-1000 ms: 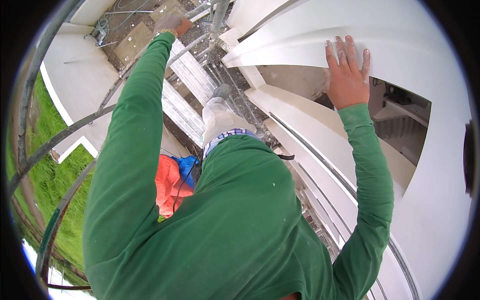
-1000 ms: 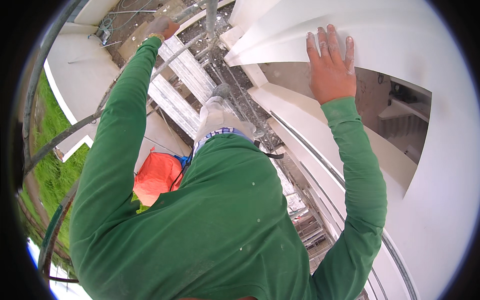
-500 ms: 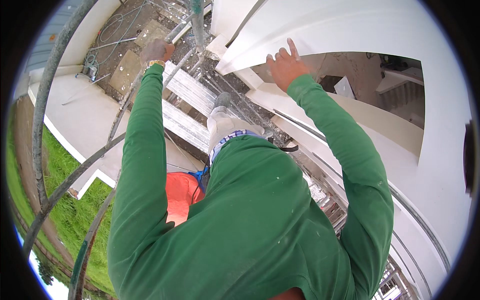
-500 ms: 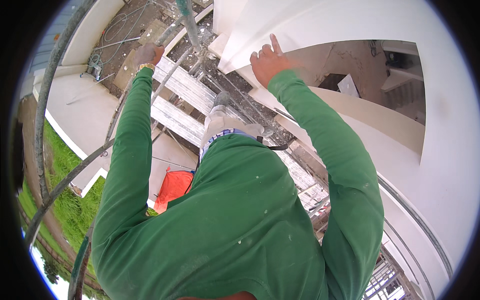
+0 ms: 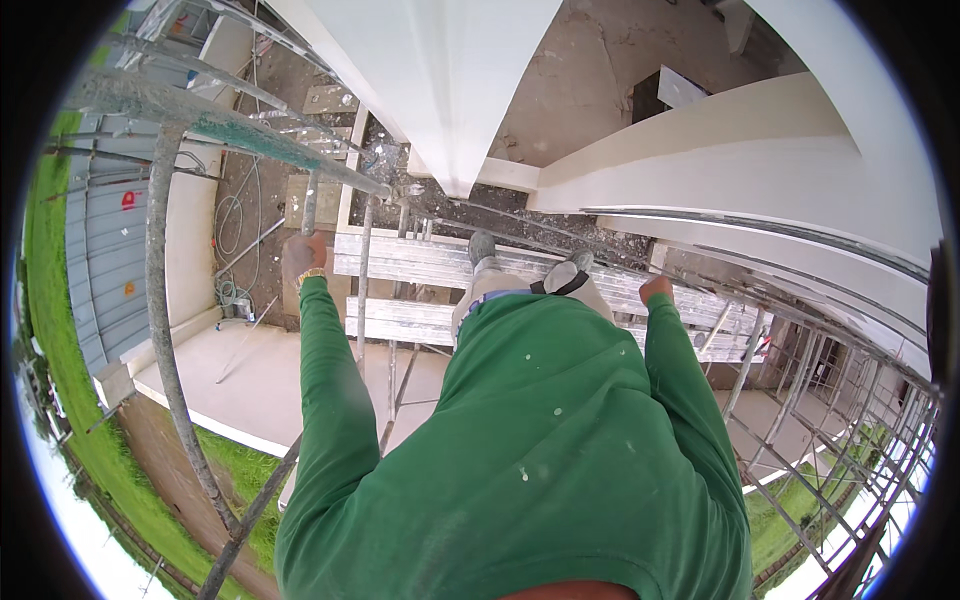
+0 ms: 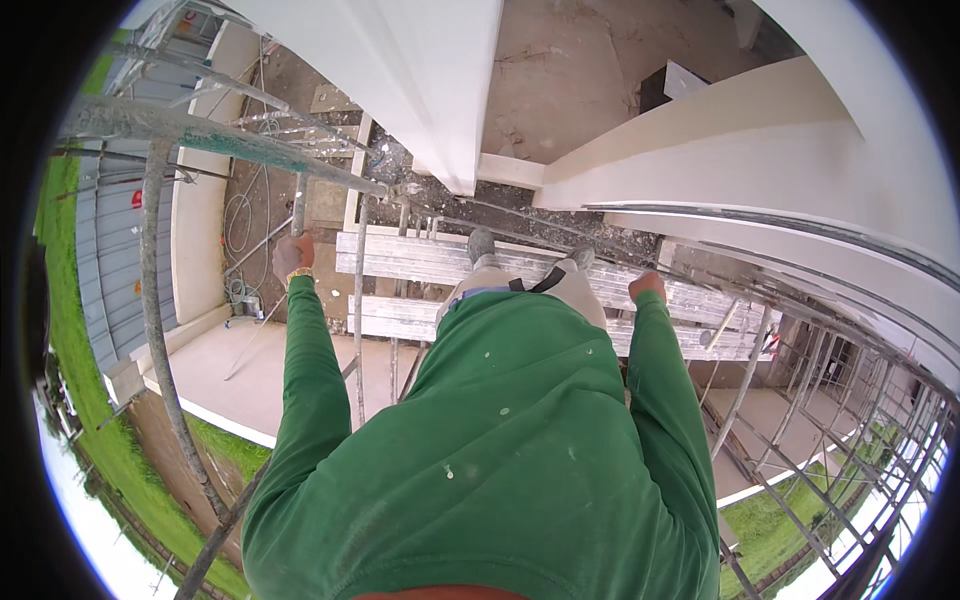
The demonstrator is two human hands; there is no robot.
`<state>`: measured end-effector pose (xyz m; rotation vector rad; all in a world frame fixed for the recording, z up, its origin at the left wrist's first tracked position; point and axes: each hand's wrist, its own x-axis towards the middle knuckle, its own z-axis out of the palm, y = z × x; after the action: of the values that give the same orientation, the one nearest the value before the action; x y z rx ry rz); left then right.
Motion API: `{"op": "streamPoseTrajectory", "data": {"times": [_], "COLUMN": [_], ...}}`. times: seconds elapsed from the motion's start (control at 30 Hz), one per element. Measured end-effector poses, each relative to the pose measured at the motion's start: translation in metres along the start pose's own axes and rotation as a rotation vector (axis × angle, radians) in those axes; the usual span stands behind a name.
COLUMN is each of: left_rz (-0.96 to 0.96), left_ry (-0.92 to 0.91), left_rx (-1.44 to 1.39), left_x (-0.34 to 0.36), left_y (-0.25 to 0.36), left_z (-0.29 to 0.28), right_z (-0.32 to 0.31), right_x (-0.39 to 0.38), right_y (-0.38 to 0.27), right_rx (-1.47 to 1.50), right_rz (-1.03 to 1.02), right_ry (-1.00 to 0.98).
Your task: The person applies a white plaster-like substance to the edges and corners of a ceiling structure using their hands. They repeatedly reach up to smooth and shape the material along the beams while standing on scaffolding.
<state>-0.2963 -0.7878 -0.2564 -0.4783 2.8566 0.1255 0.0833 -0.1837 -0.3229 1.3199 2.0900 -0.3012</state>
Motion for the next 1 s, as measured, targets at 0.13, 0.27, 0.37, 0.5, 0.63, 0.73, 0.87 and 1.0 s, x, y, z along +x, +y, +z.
{"op": "streamPoseTrajectory", "data": {"times": [0.13, 0.27, 0.37, 0.5, 0.63, 0.73, 0.87, 1.0], "left_rz": [-0.017, -0.017, 0.023, 0.000, 0.031, -0.034, 0.368, 0.745], "left_ry": [0.020, -0.047, 0.053, 0.100, 0.551, 0.447, 0.354, -0.202], "left_rx": [0.037, -0.007, 0.045, 0.141, 0.274, 0.244, 0.249, 0.152], "left_x": [0.004, -0.005, 0.012, 0.061, 0.009, -0.029, -0.055, -0.205], "left_y": [0.001, 0.015, -0.015, -0.047, 0.006, 0.051, 0.117, 0.252], "left_z": [0.009, 0.004, 0.033, 0.062, 0.075, 0.117, 0.196, 0.188], "right_z": [0.075, 0.177, 0.208, 0.244, 0.259, 0.274, 0.290, 0.314], "right_x": [-0.046, -0.056, -0.055, -0.066, -0.069, -0.068, -0.097, -0.095], "right_y": [0.101, 0.181, 0.179, 0.174, 0.178, 0.190, 0.204, 0.241], "right_rx": [0.052, 0.065, 0.295, 0.539, 0.462, 0.538, 0.186, -0.009], "right_rz": [0.268, 0.301, 0.311, 0.515, 0.235, 0.306, -0.051, -0.172], "right_ry": [-0.139, -0.293, -0.216, 0.030, -0.433, -0.537, -0.385, -0.343]}}
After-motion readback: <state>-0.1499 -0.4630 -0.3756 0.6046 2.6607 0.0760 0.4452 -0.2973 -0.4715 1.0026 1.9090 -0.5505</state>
